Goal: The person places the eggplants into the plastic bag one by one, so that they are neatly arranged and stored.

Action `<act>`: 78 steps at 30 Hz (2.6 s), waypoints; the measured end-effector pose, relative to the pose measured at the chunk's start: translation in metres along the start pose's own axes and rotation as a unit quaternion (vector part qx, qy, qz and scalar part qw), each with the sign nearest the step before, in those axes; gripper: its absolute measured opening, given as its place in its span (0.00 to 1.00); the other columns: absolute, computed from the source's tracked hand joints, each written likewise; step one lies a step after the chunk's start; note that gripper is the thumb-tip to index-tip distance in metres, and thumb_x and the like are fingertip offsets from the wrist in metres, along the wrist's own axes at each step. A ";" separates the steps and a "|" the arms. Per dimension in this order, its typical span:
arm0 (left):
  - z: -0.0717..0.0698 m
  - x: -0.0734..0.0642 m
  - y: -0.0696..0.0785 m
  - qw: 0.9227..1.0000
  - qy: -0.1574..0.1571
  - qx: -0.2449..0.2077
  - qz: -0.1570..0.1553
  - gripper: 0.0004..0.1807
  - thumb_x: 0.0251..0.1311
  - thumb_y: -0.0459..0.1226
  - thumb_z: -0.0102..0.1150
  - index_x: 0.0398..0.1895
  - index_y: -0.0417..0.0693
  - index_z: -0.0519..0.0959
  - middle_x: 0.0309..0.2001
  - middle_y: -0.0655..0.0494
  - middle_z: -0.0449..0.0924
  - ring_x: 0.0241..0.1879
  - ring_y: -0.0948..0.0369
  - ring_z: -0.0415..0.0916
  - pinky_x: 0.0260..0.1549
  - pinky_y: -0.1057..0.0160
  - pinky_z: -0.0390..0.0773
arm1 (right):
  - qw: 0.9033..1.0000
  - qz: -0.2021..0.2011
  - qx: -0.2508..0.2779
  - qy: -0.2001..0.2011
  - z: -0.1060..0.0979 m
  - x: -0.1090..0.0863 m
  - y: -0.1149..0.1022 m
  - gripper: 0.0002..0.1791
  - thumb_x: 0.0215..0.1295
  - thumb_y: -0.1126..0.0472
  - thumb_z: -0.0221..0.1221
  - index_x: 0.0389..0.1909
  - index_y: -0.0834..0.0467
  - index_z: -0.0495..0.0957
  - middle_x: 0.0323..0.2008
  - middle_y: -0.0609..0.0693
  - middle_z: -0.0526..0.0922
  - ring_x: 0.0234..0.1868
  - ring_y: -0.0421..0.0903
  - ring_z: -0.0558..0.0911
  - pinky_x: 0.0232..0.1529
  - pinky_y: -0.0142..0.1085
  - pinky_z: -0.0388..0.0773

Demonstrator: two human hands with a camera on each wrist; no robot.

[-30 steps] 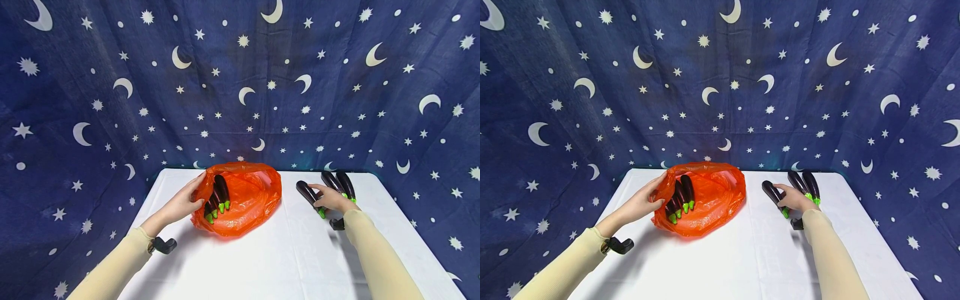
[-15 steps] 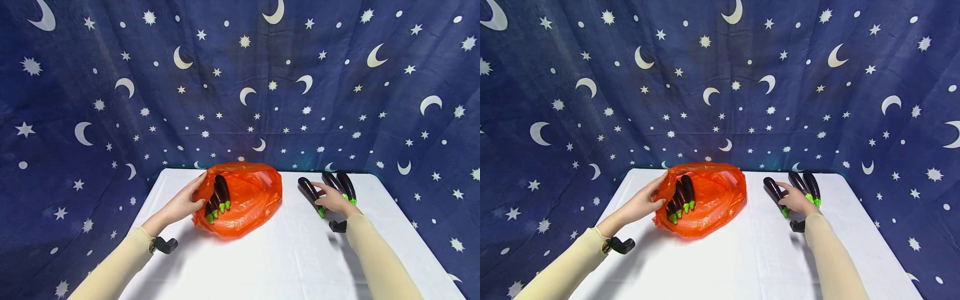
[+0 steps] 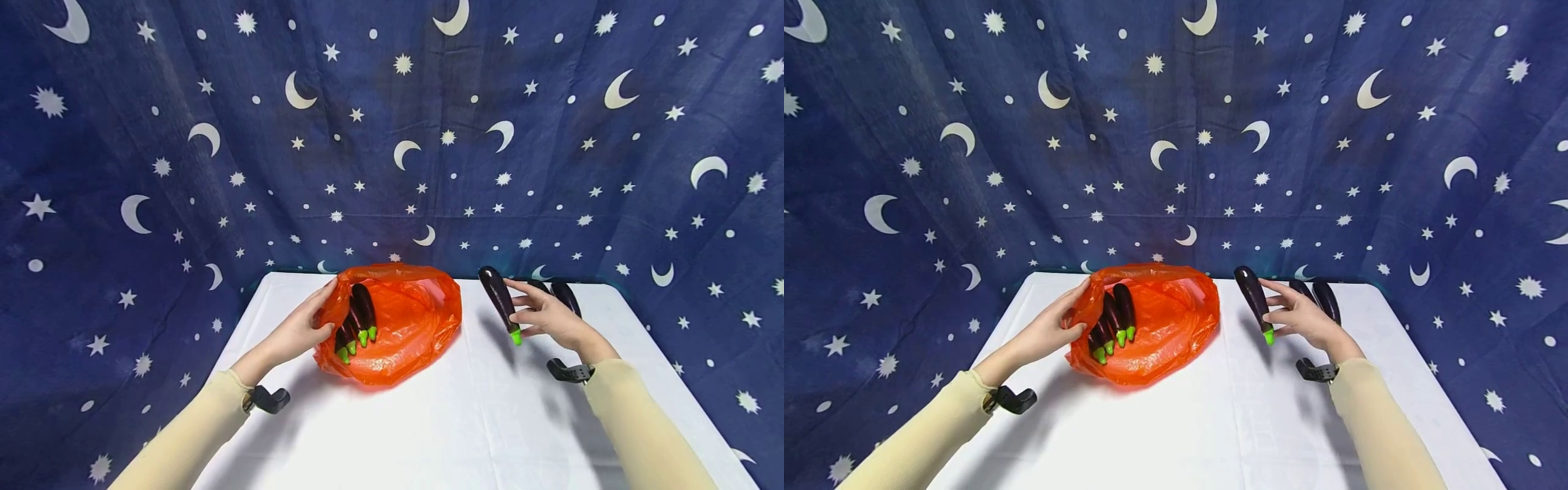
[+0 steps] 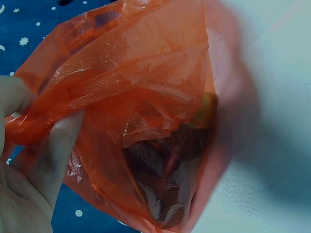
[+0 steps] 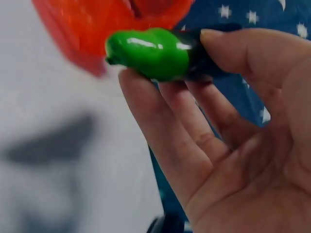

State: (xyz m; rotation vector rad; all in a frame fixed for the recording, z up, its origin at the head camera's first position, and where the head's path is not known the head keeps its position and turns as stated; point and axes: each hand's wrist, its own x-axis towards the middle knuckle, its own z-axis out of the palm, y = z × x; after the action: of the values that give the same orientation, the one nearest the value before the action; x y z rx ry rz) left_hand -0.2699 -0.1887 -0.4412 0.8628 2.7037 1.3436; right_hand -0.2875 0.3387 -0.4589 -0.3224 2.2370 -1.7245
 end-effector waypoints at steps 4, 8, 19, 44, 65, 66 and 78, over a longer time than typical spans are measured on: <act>0.000 0.001 0.000 1.000 0.000 -0.002 0.004 0.48 0.64 0.26 0.61 0.84 0.53 0.50 0.81 0.48 0.50 0.74 0.48 0.59 0.67 0.46 0.66 | 0.999 -0.002 0.005 -0.046 0.018 0.005 -0.012 0.45 0.68 0.67 0.64 0.82 0.49 0.55 0.64 0.68 0.71 0.47 0.57 0.86 0.44 0.53 0.84; -0.001 0.002 0.001 1.000 0.000 -0.004 0.003 0.48 0.64 0.26 0.61 0.84 0.53 0.50 0.80 0.48 0.50 0.73 0.48 0.61 0.66 0.47 0.67 | 0.995 -0.007 0.009 -0.095 0.039 0.015 -0.019 0.44 0.68 0.68 0.63 0.81 0.48 0.57 0.62 0.66 0.73 0.46 0.58 0.86 0.43 0.55 0.84; -0.002 0.003 0.001 1.000 0.001 0.010 0.004 0.48 0.64 0.26 0.61 0.84 0.52 0.49 0.80 0.48 0.51 0.74 0.48 0.59 0.68 0.48 0.66 | 0.988 0.009 0.008 -0.155 0.092 0.051 -0.022 0.42 0.66 0.68 0.64 0.79 0.45 0.61 0.62 0.64 0.75 0.42 0.59 0.86 0.40 0.51 0.85; -0.003 0.003 0.003 1.000 0.000 -0.017 0.001 0.48 0.64 0.26 0.60 0.84 0.53 0.49 0.80 0.49 0.51 0.68 0.49 0.68 0.61 0.50 0.74 | 0.995 0.075 -0.025 -0.054 0.184 0.146 -0.015 0.42 0.62 0.71 0.66 0.77 0.53 0.64 0.43 0.61 0.79 0.35 0.54 0.84 0.37 0.53 0.86; -0.002 0.005 -0.002 0.999 0.003 -0.037 0.004 0.49 0.63 0.24 0.59 0.84 0.54 0.49 0.80 0.51 0.51 0.66 0.51 0.71 0.61 0.51 0.74 | 0.997 0.059 -0.035 0.030 0.224 0.172 -0.016 0.39 0.59 0.74 0.63 0.74 0.58 0.68 0.52 0.64 0.80 0.36 0.55 0.85 0.37 0.48 0.87; -0.002 0.005 -0.002 0.999 0.003 -0.039 0.004 0.49 0.63 0.24 0.59 0.84 0.54 0.49 0.80 0.52 0.51 0.65 0.51 0.71 0.61 0.52 0.74 | 0.997 0.056 -0.036 0.034 0.225 0.173 -0.016 0.38 0.59 0.74 0.63 0.73 0.59 0.68 0.52 0.64 0.80 0.37 0.55 0.85 0.38 0.48 0.87; -0.003 0.005 0.000 0.999 0.002 -0.037 0.001 0.49 0.63 0.24 0.59 0.84 0.54 0.49 0.80 0.51 0.52 0.64 0.51 0.72 0.60 0.52 0.76 | 0.996 0.039 -0.051 0.057 0.233 0.176 -0.011 0.37 0.60 0.76 0.62 0.72 0.61 0.69 0.51 0.66 0.81 0.41 0.57 0.84 0.39 0.50 0.86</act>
State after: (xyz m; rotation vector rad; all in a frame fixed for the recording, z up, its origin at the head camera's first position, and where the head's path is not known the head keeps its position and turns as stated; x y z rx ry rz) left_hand -0.2746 -0.1887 -0.4383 0.8573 2.6376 1.4372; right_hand -0.3663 0.0644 -0.5203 -0.1583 2.3906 -1.6303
